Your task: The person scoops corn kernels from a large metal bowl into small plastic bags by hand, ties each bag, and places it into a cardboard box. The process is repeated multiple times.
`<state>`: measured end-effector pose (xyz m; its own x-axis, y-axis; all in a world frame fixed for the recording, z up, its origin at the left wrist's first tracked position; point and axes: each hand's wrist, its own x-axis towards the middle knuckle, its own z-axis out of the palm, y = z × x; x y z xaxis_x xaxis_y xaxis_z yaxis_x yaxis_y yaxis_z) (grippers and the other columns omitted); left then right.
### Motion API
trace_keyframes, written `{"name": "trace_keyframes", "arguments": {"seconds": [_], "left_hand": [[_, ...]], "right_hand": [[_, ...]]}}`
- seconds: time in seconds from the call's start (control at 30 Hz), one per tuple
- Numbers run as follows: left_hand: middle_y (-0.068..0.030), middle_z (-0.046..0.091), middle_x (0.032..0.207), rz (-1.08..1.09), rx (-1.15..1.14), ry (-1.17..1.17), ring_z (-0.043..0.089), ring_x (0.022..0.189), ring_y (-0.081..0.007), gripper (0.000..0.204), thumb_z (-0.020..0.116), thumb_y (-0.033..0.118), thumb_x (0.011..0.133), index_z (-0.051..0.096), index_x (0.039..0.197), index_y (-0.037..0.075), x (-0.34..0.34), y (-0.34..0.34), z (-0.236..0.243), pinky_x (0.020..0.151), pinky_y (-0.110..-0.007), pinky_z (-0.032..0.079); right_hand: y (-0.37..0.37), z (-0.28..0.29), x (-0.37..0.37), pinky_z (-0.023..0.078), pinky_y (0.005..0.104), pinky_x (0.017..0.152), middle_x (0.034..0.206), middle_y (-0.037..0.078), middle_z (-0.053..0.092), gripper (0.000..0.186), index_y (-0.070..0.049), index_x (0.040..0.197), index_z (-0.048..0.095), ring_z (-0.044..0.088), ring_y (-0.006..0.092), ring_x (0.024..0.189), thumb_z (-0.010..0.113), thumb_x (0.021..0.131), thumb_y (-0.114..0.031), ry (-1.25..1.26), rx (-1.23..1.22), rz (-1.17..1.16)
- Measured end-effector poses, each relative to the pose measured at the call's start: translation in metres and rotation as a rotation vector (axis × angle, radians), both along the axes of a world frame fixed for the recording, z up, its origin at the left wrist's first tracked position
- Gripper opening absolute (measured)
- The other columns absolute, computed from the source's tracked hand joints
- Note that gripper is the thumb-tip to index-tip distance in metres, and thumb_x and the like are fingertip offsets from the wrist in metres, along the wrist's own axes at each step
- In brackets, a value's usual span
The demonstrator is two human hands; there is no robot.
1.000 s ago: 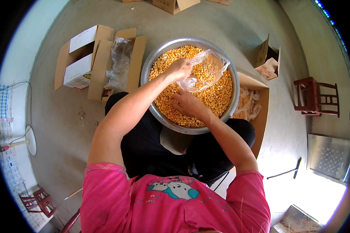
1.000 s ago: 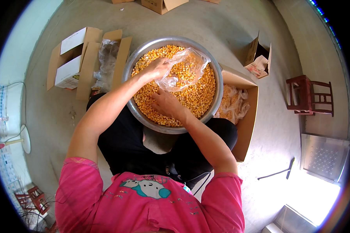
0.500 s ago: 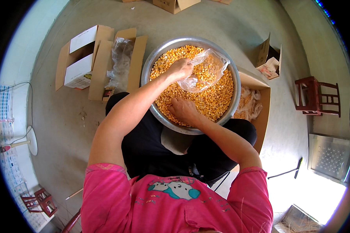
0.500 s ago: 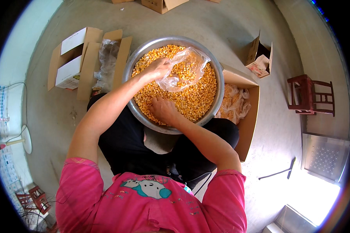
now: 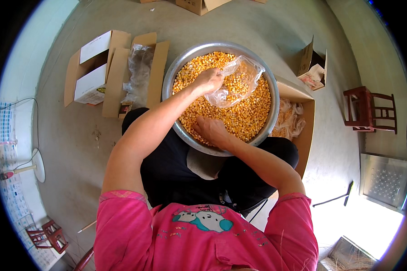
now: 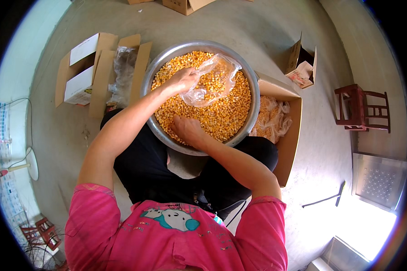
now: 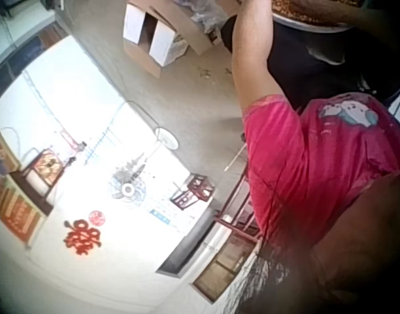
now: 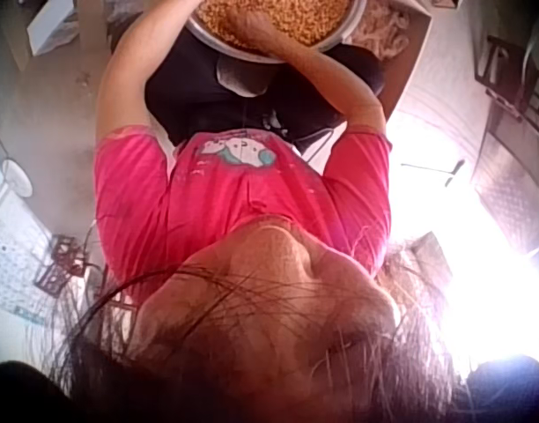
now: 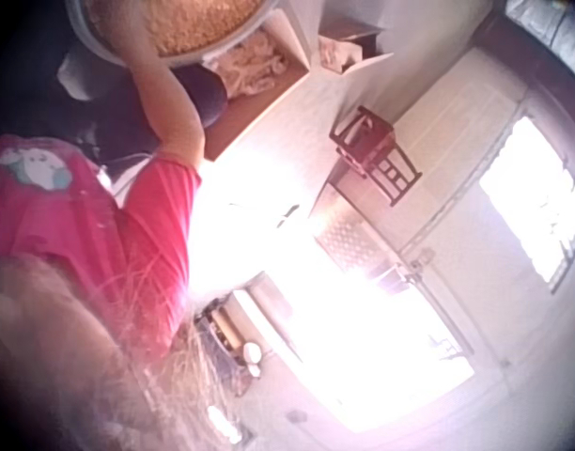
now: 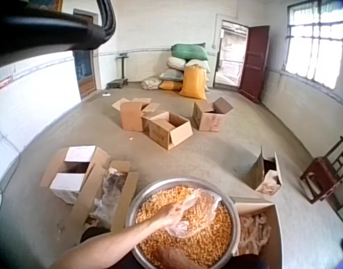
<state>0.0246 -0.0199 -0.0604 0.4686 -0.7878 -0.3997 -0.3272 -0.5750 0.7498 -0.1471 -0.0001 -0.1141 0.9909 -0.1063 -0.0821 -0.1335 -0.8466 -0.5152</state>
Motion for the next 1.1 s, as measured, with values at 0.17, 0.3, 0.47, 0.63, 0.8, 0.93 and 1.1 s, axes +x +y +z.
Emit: {"name": "trace_keyframes", "arguments": {"seconds": [0.17,0.3,0.47,0.63,0.8,0.93,1.1], "left_hand": [[-0.0147,0.063,0.086,0.020,-0.034,-0.017,0.061,0.071,-0.0222,0.029,0.049,0.021,0.091,0.059,0.106,-0.001,0.000,0.002,-0.001,0.064,-0.036,0.050],[-0.0163,0.062,0.080,-0.036,-0.076,-0.095,0.060,0.070,-0.0241,0.027,0.050,0.021,0.090,0.061,0.101,-0.001,-0.001,0.001,0.000,0.064,-0.038,0.050],[-0.0170,0.063,0.082,0.036,-0.137,-0.093,0.062,0.072,-0.0249,0.028,0.048,0.021,0.089,0.061,0.101,-0.002,0.002,0.003,-0.008,0.064,-0.039,0.050],[-0.0181,0.065,0.087,0.043,-0.070,-0.014,0.064,0.076,-0.0272,0.031,0.046,0.022,0.089,0.061,0.102,-0.002,0.005,0.001,-0.009,0.067,-0.040,0.051],[-0.0239,0.065,0.085,-0.077,-0.043,-0.134,0.065,0.079,-0.0320,0.030,0.042,0.016,0.086,0.064,0.089,-0.004,0.000,0.001,0.013,0.071,-0.042,0.050],[-0.0238,0.065,0.089,-0.030,-0.069,-0.146,0.065,0.081,-0.0333,0.029,0.043,0.015,0.086,0.064,0.089,-0.004,-0.004,0.003,0.015,0.073,-0.043,0.050],[-0.0175,0.064,0.095,0.001,-0.019,-0.054,0.064,0.082,-0.0280,0.026,0.048,0.018,0.091,0.058,0.105,-0.002,-0.001,0.003,0.003,0.068,-0.040,0.051]], "right_hand": [[-0.005,-0.012,0.006,0.050,0.0450,0.056,0.067,0.016,0.061,0.026,-0.006,0.081,0.053,0.064,0.0346,0.065,0.054,0.090,-0.030,-0.023,-0.041,0.011],[-0.022,-0.017,0.014,0.052,0.0421,0.060,0.076,0.016,0.063,0.022,-0.007,0.078,0.057,0.066,0.0309,0.074,0.056,0.087,-0.027,-0.066,-0.241,0.197],[-0.038,0.030,0.024,0.049,0.0396,0.065,0.088,0.016,0.062,0.021,-0.005,0.090,0.062,0.062,0.0282,0.072,0.052,0.090,-0.024,0.089,0.362,0.006],[-0.073,0.071,0.027,0.044,0.0319,0.055,0.074,0.009,0.056,0.020,-0.004,0.093,0.060,0.053,0.0175,0.062,0.049,0.090,-0.020,0.068,0.768,-0.050],[-0.097,0.079,0.029,0.025,0.0231,0.037,0.061,-0.002,0.043,0.019,-0.006,0.085,0.055,0.036,0.0071,0.044,0.048,0.092,-0.023,0.204,1.171,-0.475],[-0.113,0.060,0.039,0.022,0.0243,0.033,0.056,-0.003,0.039,0.022,-0.007,0.082,0.053,0.031,0.0065,0.039,0.047,0.092,-0.024,0.128,1.258,-0.653],[-0.134,0.037,0.048,0.020,0.0218,0.033,0.058,-0.002,0.041,0.022,-0.008,0.085,0.051,0.029,0.0056,0.038,0.047,0.095,-0.027,0.012,1.336,-0.882]]}}
